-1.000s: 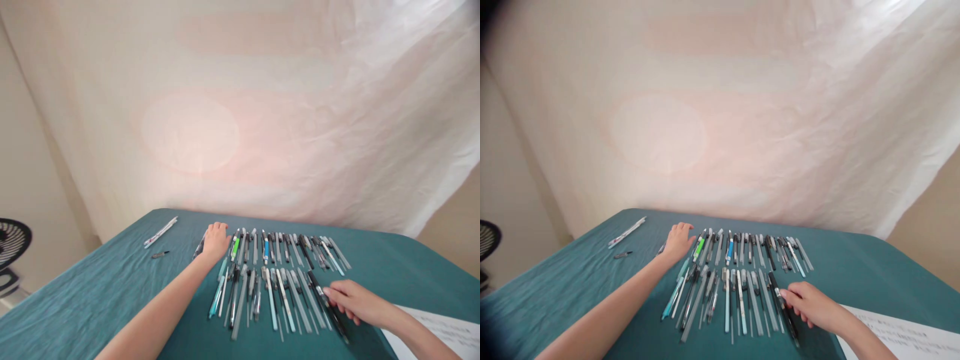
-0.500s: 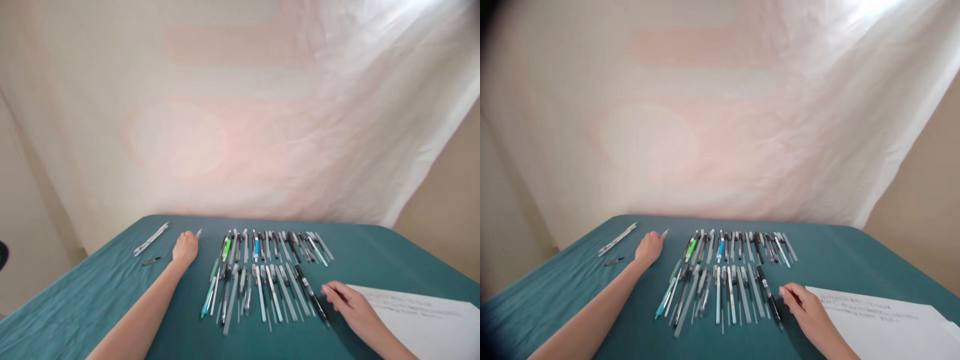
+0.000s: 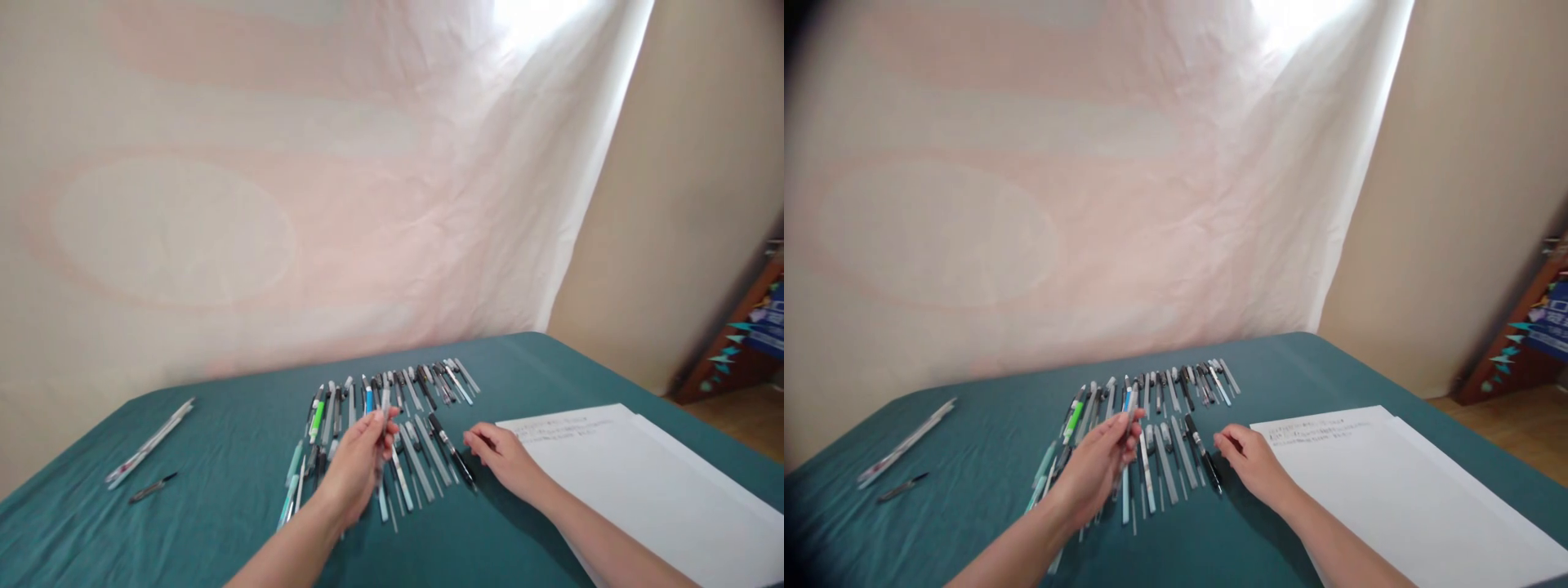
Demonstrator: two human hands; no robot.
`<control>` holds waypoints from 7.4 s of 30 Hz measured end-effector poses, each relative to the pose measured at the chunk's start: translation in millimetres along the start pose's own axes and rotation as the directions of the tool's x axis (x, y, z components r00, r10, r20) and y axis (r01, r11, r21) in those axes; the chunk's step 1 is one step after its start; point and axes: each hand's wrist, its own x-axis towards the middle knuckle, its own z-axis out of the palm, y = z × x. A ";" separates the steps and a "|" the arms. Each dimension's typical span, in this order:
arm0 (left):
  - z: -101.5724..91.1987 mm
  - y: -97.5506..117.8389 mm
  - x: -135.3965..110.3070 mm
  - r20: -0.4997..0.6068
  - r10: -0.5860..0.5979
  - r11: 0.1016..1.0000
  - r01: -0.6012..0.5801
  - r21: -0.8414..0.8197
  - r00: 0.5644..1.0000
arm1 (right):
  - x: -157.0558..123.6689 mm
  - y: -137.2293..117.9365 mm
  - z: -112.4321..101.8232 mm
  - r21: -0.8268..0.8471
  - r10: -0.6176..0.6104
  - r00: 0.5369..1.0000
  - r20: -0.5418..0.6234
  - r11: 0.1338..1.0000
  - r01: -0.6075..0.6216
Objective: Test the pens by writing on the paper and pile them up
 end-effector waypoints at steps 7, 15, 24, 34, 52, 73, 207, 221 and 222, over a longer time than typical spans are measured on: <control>42.5 -38.5 -10.2 0.125 -0.174 0.955 0.198 -0.222 0.977 | -3.9 -9.3 -2.3 -0.098 -0.074 0.985 -0.158 0.993 0.059; 40.9 -51.5 -16.4 0.204 -0.163 0.962 0.202 -0.183 0.965 | -15.9 -40.9 -0.5 0.179 -0.055 0.998 -0.035 0.982 0.060; 39.1 -60.5 -20.7 0.205 -0.166 0.979 0.186 -0.081 0.965 | 9.9 -61.5 16.8 0.511 0.092 0.992 0.088 0.850 -0.124; 37.8 -62.2 -23.7 0.172 -0.095 0.978 0.125 -0.169 0.980 | 33.6 -69.1 11.2 0.638 0.117 0.989 0.086 0.756 -0.145; 29.4 -64.6 -22.5 0.367 -0.210 0.834 0.362 -0.416 0.906 | 32.4 -56.2 11.7 0.781 0.145 0.978 0.152 0.588 -0.209; 28.9 -67.2 -19.6 0.340 -0.201 0.857 0.333 -0.392 0.919 | 37.1 -52.0 5.0 0.762 0.129 0.969 0.209 0.599 -0.245; 34.1 -66.8 -21.5 0.301 -0.275 0.863 0.372 -0.341 0.913 | 42.8 -40.3 -12.5 0.632 0.081 0.951 0.299 0.730 -0.261; 34.6 -65.9 -22.2 0.310 -0.280 0.875 0.374 -0.307 0.909 | 43.1 -43.3 -16.9 0.633 0.050 0.967 0.250 0.747 -0.203; 34.4 -66.1 -22.4 0.311 -0.278 0.877 0.372 -0.304 0.909 | 43.2 -43.9 -17.5 0.629 0.050 0.970 0.238 0.753 -0.193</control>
